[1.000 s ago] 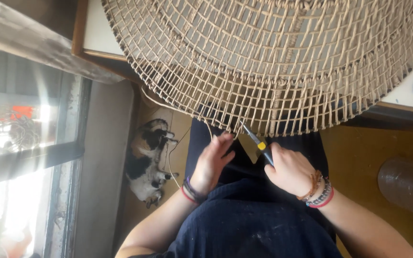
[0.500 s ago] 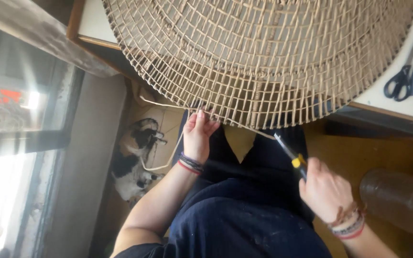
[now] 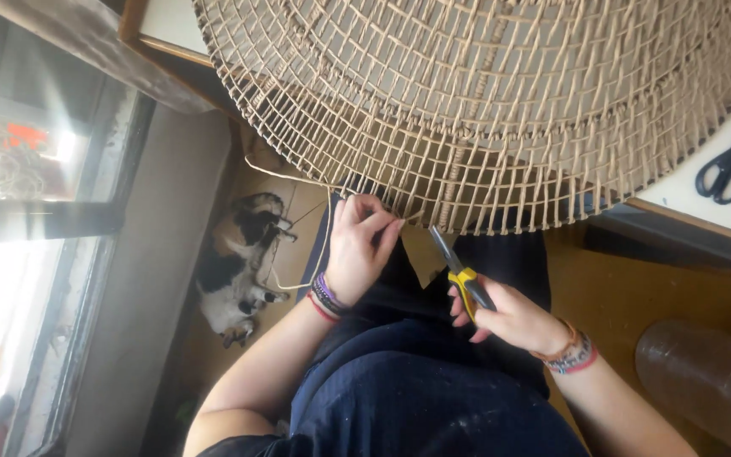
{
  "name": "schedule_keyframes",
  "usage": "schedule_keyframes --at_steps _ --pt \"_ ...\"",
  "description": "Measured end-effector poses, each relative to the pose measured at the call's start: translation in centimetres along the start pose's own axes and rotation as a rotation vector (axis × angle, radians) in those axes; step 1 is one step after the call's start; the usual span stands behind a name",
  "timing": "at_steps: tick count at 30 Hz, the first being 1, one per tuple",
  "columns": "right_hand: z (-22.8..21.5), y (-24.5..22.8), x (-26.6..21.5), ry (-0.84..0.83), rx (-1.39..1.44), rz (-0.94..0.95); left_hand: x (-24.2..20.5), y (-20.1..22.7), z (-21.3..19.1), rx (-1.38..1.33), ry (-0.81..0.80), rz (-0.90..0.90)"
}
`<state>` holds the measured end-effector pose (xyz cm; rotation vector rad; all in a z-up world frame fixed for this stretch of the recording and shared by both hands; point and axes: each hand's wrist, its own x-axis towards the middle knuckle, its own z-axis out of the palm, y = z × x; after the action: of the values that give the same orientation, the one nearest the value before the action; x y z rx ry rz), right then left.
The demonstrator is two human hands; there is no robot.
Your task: The person is weaving rattan strands into a circular structure and using pliers to trim the ends.
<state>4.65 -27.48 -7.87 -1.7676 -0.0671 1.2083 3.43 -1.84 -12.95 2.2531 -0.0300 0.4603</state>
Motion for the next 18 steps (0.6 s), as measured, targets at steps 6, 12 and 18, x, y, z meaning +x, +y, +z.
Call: schedule_keyframes --at_steps 6,12,18 --pt "-0.6 0.9 2.5 -0.178 0.341 0.053 2.5 0.9 -1.5 0.304 -0.079 0.226" --pt "-0.6 0.0 4.6 -0.059 0.086 -0.049 3.2 -0.1 -1.7 0.332 -0.131 0.233" --pt "-1.4 1.8 0.8 0.111 -0.373 0.038 2.7 -1.4 -1.0 0.293 -0.106 0.174"
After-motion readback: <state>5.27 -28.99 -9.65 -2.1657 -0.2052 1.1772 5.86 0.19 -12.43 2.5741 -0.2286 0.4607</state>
